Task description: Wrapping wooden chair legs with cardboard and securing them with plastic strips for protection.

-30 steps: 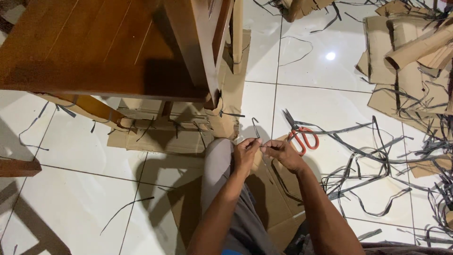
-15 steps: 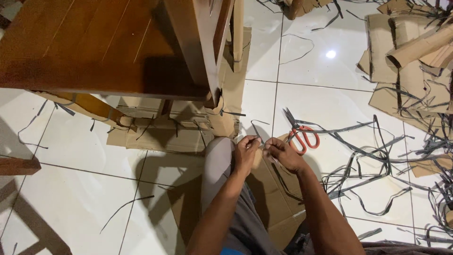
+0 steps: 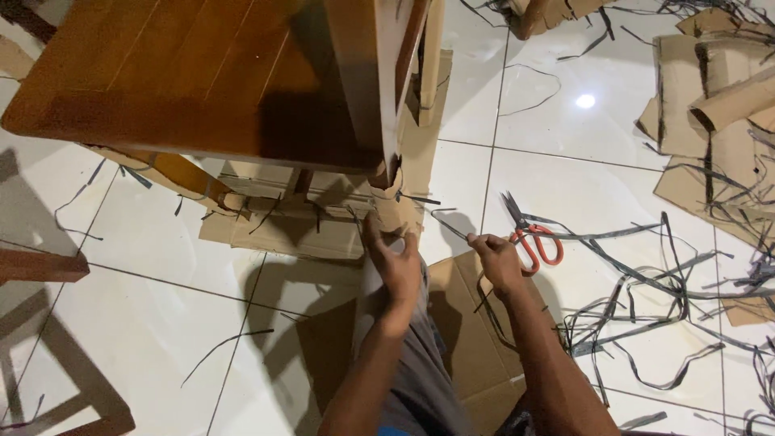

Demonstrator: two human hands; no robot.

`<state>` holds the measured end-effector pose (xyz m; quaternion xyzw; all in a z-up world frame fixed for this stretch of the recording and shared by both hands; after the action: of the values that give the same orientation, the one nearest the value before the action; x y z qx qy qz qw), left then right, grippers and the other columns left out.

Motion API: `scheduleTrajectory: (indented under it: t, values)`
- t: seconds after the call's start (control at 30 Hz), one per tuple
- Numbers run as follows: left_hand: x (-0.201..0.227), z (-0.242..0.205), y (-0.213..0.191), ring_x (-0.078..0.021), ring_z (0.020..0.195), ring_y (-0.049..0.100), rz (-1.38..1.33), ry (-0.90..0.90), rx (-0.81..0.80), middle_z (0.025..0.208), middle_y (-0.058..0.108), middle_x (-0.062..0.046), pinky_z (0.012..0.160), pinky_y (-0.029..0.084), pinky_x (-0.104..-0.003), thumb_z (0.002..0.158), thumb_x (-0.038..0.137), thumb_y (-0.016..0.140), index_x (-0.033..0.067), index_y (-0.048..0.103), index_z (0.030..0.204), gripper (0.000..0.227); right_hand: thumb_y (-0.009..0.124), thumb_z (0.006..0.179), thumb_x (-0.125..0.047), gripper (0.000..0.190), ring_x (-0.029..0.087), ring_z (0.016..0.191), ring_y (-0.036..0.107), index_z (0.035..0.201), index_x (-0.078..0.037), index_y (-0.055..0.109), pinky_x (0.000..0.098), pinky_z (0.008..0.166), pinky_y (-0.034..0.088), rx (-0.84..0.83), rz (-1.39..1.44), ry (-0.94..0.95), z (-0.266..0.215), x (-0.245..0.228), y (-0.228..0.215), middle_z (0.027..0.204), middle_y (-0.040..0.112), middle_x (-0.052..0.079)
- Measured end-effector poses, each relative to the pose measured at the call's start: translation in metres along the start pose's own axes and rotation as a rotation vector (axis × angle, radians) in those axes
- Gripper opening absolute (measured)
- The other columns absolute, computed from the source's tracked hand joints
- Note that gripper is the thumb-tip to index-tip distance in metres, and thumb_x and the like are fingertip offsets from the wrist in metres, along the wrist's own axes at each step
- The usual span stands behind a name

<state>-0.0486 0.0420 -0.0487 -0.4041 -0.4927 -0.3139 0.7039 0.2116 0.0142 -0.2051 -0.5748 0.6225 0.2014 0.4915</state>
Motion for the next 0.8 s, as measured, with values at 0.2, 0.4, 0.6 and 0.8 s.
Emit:
scheduleTrajectory:
  t: [0.2, 0.4, 0.6, 0.8]
  values:
    - [-0.052, 0.025, 0.044, -0.0525, 0.129, 0.053, -0.035, -0.003, 0.018, 0.141, 0.053, -0.031, 0.107, 0.043, -0.063, 0.081, 0.013, 0.080, 0.0057, 0.037, 0.155, 0.086, 0.077, 0.090, -0.038, 0.028, 0.014, 0.055, 0.042, 0.083, -0.011, 0.073, 0.0264, 0.053, 0.032, 0.132, 0.189, -0.033, -0.046, -0.074, 0.009, 0.056, 0.047, 0.002]
    - [-0.076, 0.047, 0.046, -0.0335, 0.088, 0.074, 0.014, -0.120, 0.135, 0.089, 0.074, -0.013, 0.083, 0.058, -0.044, 0.073, 0.019, 0.083, 0.0165, 0.067, 0.114, 0.045, 0.071, 0.097, -0.040, 0.034, 0.013, 0.060, 0.042, 0.088, -0.008, 0.069, 0.0265, 0.057, 0.031, 0.211, 0.281, -0.121, -0.041, -0.089, 0.012, 0.062, 0.047, 0.002]
    - [-0.081, 0.057, 0.048, -0.0337, 0.081, 0.076, -0.055, -0.033, 0.089, 0.077, 0.074, -0.014, 0.073, 0.057, -0.040, 0.067, 0.012, 0.079, 0.0151, 0.073, 0.088, 0.021, 0.055, 0.102, -0.025, 0.019, 0.014, 0.061, 0.040, 0.103, -0.010, 0.066, 0.0291, 0.061, 0.031, 0.144, 0.291, -0.284, -0.055, -0.128, 0.032, 0.070, 0.064, 0.007]
    - [-0.078, 0.065, 0.052, -0.0337, 0.081, 0.076, -0.088, 0.058, 0.035, 0.076, 0.073, -0.016, 0.069, 0.054, -0.034, 0.063, 0.007, 0.077, 0.0101, 0.072, 0.087, 0.024, 0.051, 0.102, -0.013, 0.018, 0.014, 0.064, 0.045, 0.109, -0.008, 0.066, 0.0274, 0.062, 0.034, 0.086, 0.287, -0.278, -0.075, -0.163, 0.048, 0.081, 0.074, 0.010]
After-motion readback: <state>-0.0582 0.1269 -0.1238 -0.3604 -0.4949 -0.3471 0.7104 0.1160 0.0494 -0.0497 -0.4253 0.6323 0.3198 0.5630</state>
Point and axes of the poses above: each hand's wrist, its own z-axis towards the middle knuckle, its own y-axis out of the palm, x = y × z, the point moved 8 cm from there along z, towards the middle knuckle
